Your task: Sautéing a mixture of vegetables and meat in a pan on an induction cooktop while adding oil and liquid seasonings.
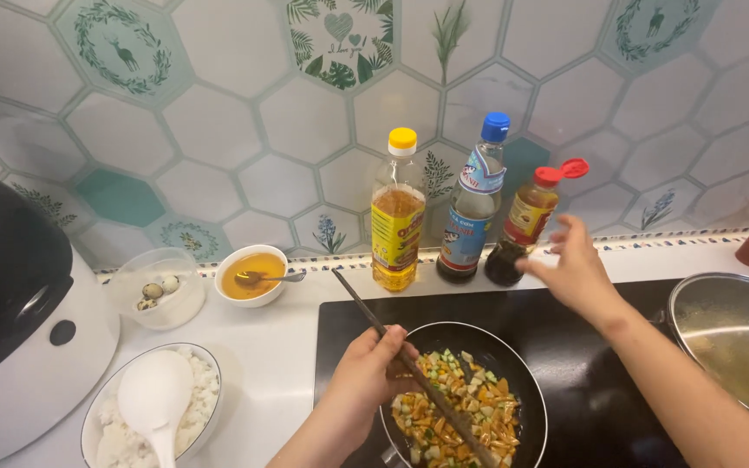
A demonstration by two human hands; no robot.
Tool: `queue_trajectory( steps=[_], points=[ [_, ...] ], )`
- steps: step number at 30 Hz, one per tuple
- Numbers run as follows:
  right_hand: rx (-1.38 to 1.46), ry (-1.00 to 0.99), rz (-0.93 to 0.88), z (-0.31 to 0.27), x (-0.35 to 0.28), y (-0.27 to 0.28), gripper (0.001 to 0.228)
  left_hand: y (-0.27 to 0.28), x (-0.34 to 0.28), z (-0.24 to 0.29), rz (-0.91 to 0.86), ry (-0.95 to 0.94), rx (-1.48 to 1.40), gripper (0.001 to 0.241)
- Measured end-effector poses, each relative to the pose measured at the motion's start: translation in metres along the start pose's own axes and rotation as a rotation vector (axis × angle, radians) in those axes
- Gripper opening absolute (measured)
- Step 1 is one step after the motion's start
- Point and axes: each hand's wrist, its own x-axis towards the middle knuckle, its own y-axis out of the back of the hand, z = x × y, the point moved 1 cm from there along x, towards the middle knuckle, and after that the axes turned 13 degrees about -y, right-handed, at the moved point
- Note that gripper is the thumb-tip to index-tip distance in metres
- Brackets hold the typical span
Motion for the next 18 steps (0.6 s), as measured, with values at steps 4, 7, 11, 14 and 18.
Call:
queue_trajectory(
  steps=[4, 7, 11, 14, 18],
  points=[
    [0.118, 0.424, -0.284, -0.063, -0.155, 0.044, 0.096, -0.027, -0.003, -0.012, 0.03, 0.022, -0.208, 0.03],
    [0.15, 0.765, -0.317, -0.068, -0.204, 0.055, 0.066, -0.052, -0.021, -0.016, -0.046, 0.049, -0.231, 0.031],
    [0.241, 0.529, -0.208, -0.058, -0.201, 0.067, 0.02, -0.039, -0.054, -0.01, -0.173, -0.052, 0.201, 0.044],
    [0.281, 0.151, -0.197, -0.043, -0.191, 0.061, 0.014, 0.001, -0.097, 0.005, -0.154, -0.234, 0.926, 0.05],
    [0.241, 0.022, -0.208, -0.024, -0.189, 0.037, 0.015, 0.063, -0.141, -0.009, -0.188, -0.105, 1.523, 0.062]
  ],
)
